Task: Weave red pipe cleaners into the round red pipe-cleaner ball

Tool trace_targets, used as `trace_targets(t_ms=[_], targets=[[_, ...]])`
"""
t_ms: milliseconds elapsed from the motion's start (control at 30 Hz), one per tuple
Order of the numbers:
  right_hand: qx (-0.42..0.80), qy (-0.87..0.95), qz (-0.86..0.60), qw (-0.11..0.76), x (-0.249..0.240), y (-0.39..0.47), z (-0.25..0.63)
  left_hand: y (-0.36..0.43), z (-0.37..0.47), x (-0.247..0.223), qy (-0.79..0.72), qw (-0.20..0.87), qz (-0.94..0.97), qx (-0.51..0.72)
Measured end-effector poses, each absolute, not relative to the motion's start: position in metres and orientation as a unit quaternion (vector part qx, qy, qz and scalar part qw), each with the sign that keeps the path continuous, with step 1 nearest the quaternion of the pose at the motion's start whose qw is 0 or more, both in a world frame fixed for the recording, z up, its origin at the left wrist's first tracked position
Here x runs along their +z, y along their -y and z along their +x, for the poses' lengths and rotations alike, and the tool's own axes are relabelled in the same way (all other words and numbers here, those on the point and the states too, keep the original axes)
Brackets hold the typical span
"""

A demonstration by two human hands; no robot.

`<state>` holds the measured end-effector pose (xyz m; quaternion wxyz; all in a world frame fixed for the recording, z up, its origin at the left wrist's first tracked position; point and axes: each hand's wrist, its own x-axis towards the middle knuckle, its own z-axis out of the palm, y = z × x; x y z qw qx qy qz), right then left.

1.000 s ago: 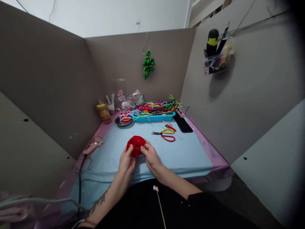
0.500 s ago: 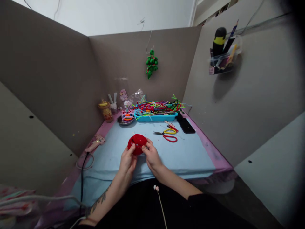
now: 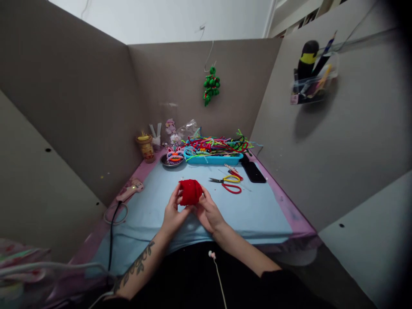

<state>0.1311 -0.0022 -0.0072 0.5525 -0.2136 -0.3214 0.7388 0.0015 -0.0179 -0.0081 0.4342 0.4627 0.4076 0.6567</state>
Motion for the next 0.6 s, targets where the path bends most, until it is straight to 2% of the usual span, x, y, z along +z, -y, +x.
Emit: trace_targets(t_ms=[233,400,600], targets=[[0.632,0.404,-0.253,0.611,-0.010,-0.005,0.134,0.016,-0.003,-0.005,-0.349,0.530,0.402,0.660],[0.591,0.506,-0.262,0.571,-0.015,-0.012,0.149,0.013,-0.001,0.000,-0.378,0.581,0.331,0.641],[0.634,0.504,-0.233,0.538,-0.019,-0.021,0.155,0.015,-0.003,0.000,-0.393,0.614,0.320,0.606]])
